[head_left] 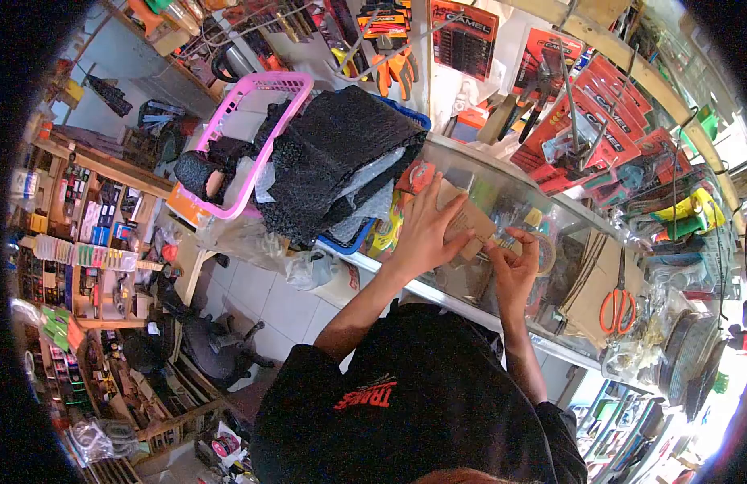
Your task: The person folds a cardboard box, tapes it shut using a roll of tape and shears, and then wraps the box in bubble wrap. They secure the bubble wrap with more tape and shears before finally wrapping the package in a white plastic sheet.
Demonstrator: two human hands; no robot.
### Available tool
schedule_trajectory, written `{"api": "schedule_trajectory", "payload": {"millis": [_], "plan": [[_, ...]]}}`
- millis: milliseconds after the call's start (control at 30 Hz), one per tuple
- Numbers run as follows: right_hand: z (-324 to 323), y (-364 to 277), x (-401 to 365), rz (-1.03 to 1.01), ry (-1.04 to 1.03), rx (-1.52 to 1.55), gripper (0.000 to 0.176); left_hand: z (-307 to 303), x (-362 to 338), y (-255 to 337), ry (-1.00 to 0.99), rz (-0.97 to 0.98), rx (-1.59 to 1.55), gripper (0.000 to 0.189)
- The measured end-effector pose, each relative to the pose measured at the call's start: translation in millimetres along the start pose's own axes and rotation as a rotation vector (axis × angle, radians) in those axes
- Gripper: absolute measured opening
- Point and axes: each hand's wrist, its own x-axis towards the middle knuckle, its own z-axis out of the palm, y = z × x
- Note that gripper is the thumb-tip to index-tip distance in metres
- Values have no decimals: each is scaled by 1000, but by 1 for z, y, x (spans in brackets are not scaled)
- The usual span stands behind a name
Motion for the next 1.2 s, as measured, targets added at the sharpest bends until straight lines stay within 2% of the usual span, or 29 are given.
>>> {"api": "schedule_trajectory", "payload": {"millis": [133,267,467,700,1000,1200], "plan": [[1,-7,4,45,-26,-70,48,-1,-1,2,-15,-33,-7,71],[-6,16,8,26,-68,-110,49,-3,-2,2,-25,-50,-77,72],[-2,7,8,-12,-37,-131,47,-1,-1,-1,-26,-25,-55,71],[-7,25,17,17,-35,85,42,-4,2,-1,-23,15,-58,68],[-5,17,15,68,-35,108,39,-1,2,1,13,-56,-109,66],[-9,19,13,99,-78,69,46,4,2,7,54,-55,-10,58]]}}
